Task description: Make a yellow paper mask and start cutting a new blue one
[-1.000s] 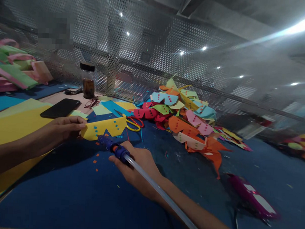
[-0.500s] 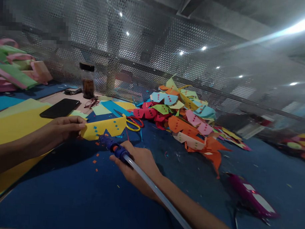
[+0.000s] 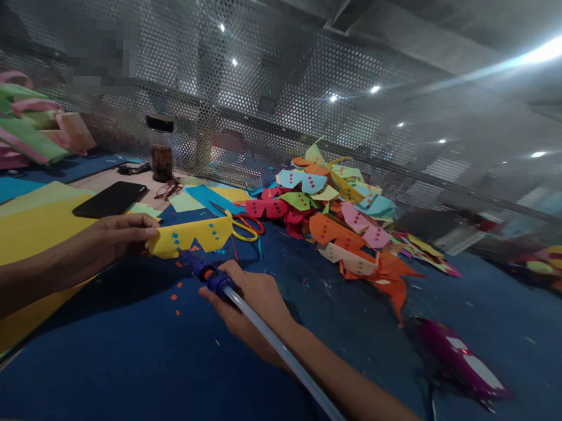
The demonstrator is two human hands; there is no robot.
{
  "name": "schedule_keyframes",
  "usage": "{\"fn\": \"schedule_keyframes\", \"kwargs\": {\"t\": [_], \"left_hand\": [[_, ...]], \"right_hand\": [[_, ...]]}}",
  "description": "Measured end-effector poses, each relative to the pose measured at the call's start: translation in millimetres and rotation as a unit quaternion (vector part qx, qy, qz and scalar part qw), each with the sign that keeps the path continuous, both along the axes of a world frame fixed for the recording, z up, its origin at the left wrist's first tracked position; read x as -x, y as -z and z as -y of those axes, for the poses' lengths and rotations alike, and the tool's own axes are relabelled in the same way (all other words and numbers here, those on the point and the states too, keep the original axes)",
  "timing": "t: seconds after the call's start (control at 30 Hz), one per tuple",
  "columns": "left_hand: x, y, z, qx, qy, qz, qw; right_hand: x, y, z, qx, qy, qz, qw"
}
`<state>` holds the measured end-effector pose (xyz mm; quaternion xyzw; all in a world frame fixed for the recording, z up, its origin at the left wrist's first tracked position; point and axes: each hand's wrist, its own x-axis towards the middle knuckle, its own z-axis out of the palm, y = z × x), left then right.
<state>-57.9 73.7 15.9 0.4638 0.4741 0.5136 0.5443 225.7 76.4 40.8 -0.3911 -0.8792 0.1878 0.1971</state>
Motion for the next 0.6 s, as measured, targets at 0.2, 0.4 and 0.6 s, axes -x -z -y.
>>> {"fn": "schedule_keyframes", "kwargs": {"t": [0.2,0.4,0.6], "left_hand": [[-1,-2.2,0,0.009,-0.011,0.003,1.0],[-2,-5.3,1,0.013,-0.026,0.001,1.0],[1,-1.2,-2,0.001,-0.021,-0.009,1.0]], "right_hand": [[0,-1.7,1,-0.003,0.007,-0.004,1.0],[-5,-4.8,4,0.009,0.031,-0.016,0.999],[-15,-4.1,2,-0.008,0.128,-0.04,0.991]]}}
